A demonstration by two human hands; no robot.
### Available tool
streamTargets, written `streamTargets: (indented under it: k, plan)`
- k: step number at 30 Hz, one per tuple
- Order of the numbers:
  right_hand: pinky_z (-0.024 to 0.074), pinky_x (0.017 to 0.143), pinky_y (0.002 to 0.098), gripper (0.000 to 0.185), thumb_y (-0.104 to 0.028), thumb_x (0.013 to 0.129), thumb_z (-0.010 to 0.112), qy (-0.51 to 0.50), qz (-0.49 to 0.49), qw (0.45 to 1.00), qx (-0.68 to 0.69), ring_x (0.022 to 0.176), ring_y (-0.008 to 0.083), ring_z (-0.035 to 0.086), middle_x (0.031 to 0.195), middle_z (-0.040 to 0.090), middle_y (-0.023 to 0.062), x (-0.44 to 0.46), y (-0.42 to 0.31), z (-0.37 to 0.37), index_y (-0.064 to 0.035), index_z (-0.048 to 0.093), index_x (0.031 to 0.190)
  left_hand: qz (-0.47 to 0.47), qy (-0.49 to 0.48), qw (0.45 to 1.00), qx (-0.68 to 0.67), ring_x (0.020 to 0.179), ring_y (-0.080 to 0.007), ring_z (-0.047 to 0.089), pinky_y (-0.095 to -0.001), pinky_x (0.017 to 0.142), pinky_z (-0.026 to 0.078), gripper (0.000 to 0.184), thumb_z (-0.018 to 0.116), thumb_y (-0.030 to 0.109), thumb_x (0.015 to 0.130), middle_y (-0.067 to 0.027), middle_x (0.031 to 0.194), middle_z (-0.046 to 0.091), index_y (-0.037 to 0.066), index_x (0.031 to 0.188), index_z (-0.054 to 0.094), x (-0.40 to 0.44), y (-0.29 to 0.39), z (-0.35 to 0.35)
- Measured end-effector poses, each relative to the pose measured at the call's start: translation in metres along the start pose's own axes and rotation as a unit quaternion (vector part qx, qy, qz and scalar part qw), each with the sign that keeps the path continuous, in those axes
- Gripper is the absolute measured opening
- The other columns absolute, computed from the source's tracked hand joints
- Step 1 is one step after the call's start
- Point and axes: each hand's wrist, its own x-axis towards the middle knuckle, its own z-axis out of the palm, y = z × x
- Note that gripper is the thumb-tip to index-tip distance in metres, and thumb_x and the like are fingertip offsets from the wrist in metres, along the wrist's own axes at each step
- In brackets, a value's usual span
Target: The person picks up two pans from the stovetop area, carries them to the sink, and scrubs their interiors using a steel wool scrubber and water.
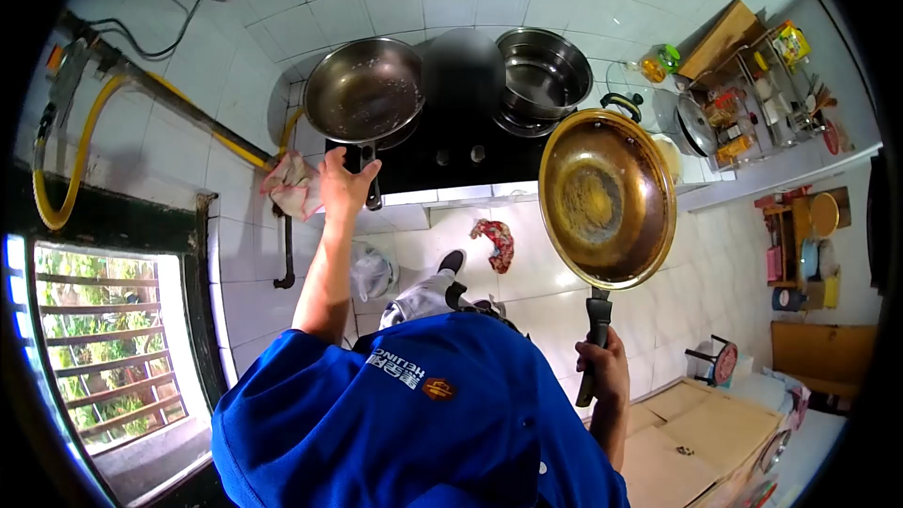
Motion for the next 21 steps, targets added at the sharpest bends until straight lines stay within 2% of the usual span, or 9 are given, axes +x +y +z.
streamTargets:
  k: [1,2,3,5,9,11,13,19,21]
  plan:
    - [0.0438,0.048,0.0271,0.024,-0.001,0.071,0.066,-0.004,0.002,1.0,-0.009,0.048,0.0144,0.052,0.063,0.051,0.0029,-0.005,0.002,0.001,-0.0069,0.047,0.084,-0.102,-0.058,0.987,-0.105,0.082,-0.0294,0.063,-0.0367,0.07,0.052,0.061,0.082,0.03,0.071,-0.0142,0.097,0.062,0.0,0.115,0.052,0.007,0.001,-0.004]
    - [0.0441,0.048,0.0275,0.024,-0.001,0.071,0.066,-0.005,0.001,1.0,-0.01,0.048,0.0144,0.052,0.063,0.051,0.003,-0.01,0.006,0.002,-0.0071,0.047,0.083,-0.258,-0.164,0.919,-0.249,0.072,-0.0216,0.063,-0.0337,0.062,0.053,0.054,0.081,0.036,0.075,-0.0112,0.092,0.063,0.001,0.106,0.055,0.01,0.002,-0.009]
    - [0.0441,0.048,0.0275,0.024,-0.001,0.071,0.066,-0.004,-0.003,1.0,-0.01,0.048,0.0144,0.052,0.063,0.051,0.003,-0.015,0.011,0.003,-0.0071,0.047,0.083,-0.256,-0.164,0.919,-0.253,0.072,-0.0216,0.063,-0.0337,0.062,0.053,0.054,0.081,0.036,0.075,-0.0112,0.092,0.063,0.001,0.106,0.055,0.01,0.0,-0.011]
    - [0.0445,0.048,0.0279,0.024,0.0,0.071,0.067,-0.01,-0.006,1.0,-0.009,0.048,0.0142,0.052,0.063,0.052,0.003,-0.024,0.022,0.008,-0.0073,0.047,0.082,-0.362,-0.302,0.792,-0.387,0.061,-0.0172,0.061,-0.0304,0.056,0.053,0.043,0.08,0.035,0.078,-0.0089,0.083,0.064,0.005,0.099,0.056,0.014,-0.008,-0.002]
    - [0.0455,0.049,0.0285,0.025,0.0,0.07,0.068,0.022,-0.003,1.0,0.002,0.048,0.0147,0.053,0.064,0.052,0.003,-0.055,0.042,0.027,-0.0075,0.047,0.082,-0.354,-0.33,0.739,-0.47,0.059,-0.0142,0.059,-0.0259,0.055,0.053,0.029,0.077,0.027,0.081,-0.0037,0.072,0.061,0.008,0.088,0.056,0.026,-0.023,0.024]
    - [0.0457,0.049,0.0282,0.025,-0.001,0.07,0.068,0.047,-0.006,0.999,0.024,0.049,0.0144,0.053,0.064,0.052,0.0028,-0.072,0.055,0.039,-0.0072,0.048,0.083,-0.322,-0.328,0.761,-0.457,0.057,-0.0134,0.057,-0.0273,0.052,0.048,0.019,0.073,0.019,0.083,-0.0017,0.068,0.059,0.009,0.082,0.057,0.022,-0.024,0.027]
    - [0.046,0.049,0.028,0.025,-0.002,0.07,0.068,0.082,-0.004,0.995,0.053,0.05,0.014,0.053,0.065,0.052,0.0025,-0.089,0.073,0.052,-0.0069,0.049,0.084,-0.269,-0.35,0.783,-0.438,0.058,-0.0127,0.056,-0.0251,0.05,0.044,0.016,0.07,0.018,0.083,-0.0009,0.069,0.058,0.008,0.084,0.058,0.018,-0.043,0.032]
    - [0.0439,0.05,0.026,0.029,-0.007,0.071,0.071,0.149,0.004,0.98,0.133,0.053,0.0116,0.052,0.068,0.052,0.0013,-0.138,0.106,0.084,-0.005,0.051,0.09,-0.269,-0.35,0.756,-0.483,0.06,-0.0099,0.052,-0.022,0.052,0.041,0.01,0.067,0.01,0.083,-0.0002,0.07,0.055,0.008,0.089,0.059,0.006,-0.057,0.011]
    - [0.0432,0.049,0.0251,0.028,-0.008,0.071,0.071,0.169,0.031,0.975,0.141,0.052,0.0119,0.053,0.066,0.052,0.0021,-0.145,0.117,0.096,-0.0048,0.05,0.089,-0.252,-0.343,0.767,-0.48,0.06,-0.0075,0.047,-0.0212,0.051,0.04,0.01,0.067,0.011,0.085,0.0022,0.069,0.051,0.008,0.088,0.057,0.006,-0.053,-0.007]
